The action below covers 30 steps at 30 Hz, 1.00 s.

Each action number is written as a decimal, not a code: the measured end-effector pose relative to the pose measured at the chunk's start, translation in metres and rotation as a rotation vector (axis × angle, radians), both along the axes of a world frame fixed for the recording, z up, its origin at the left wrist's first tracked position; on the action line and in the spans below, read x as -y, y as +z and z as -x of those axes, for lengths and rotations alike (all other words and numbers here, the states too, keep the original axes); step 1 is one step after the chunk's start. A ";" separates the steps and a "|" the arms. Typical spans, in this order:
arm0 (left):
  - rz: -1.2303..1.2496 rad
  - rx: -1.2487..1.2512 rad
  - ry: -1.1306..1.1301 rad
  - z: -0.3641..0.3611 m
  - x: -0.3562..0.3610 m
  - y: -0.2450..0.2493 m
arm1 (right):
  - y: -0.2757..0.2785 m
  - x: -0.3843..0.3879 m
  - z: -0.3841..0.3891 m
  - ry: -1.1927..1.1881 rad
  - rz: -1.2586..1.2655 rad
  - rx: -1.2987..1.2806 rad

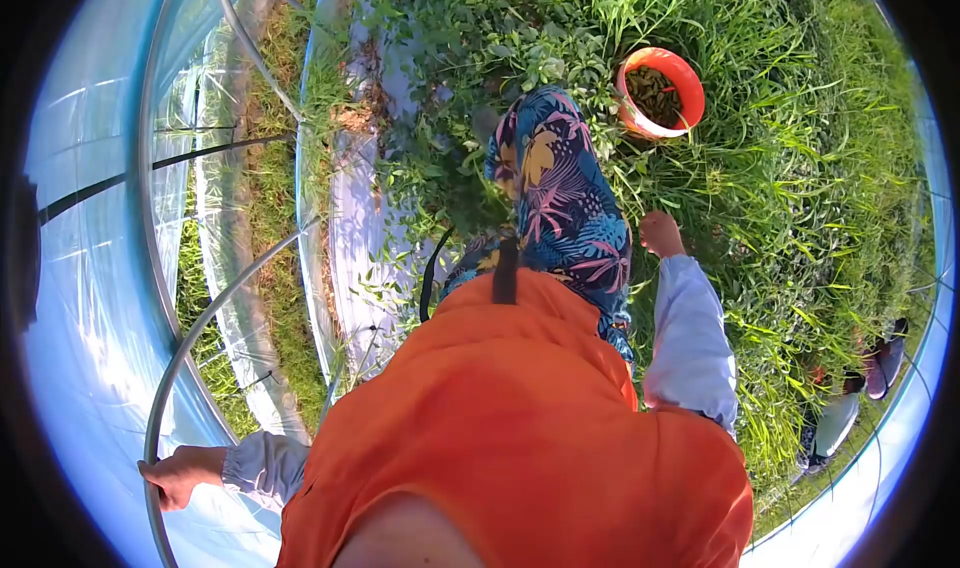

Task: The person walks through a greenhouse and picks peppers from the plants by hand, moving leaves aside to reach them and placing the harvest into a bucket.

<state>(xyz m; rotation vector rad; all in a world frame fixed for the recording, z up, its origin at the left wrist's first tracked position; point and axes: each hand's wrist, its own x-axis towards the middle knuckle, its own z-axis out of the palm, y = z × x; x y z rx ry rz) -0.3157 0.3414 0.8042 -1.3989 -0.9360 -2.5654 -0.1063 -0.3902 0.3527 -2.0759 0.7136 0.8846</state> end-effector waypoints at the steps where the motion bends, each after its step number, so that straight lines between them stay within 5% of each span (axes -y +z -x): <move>1: -0.003 0.001 -0.037 -0.001 0.003 -0.001 | -0.019 0.009 0.006 0.120 -0.034 0.082; 2: -0.008 0.007 -0.049 -0.004 0.007 -0.002 | -0.063 0.033 0.016 0.244 -0.067 0.164; 5: -0.024 0.014 -0.068 -0.007 0.011 -0.003 | -0.072 0.014 0.005 0.220 -0.108 0.127; 7: -0.038 0.013 -0.080 0.003 0.001 -0.004 | -0.037 -0.024 -0.019 0.000 -0.132 -0.018; 21: 0.182 0.309 0.339 -0.103 -0.001 -0.020 | -0.092 -0.034 -0.143 0.153 -0.162 0.002; 24: 0.195 0.342 0.365 -0.122 0.001 -0.026 | -0.189 0.023 -0.137 0.688 -0.141 0.281; 26: 0.215 0.348 0.384 -0.128 0.005 -0.029 | -0.225 0.041 -0.149 0.790 -0.154 0.299; 28: 0.277 0.373 0.377 -0.127 0.006 -0.037 | -0.182 0.014 -0.208 -0.124 -0.350 -0.252; 30: 0.377 0.400 0.363 -0.117 0.007 -0.046 | -0.119 -0.030 -0.275 -0.089 -0.345 -0.141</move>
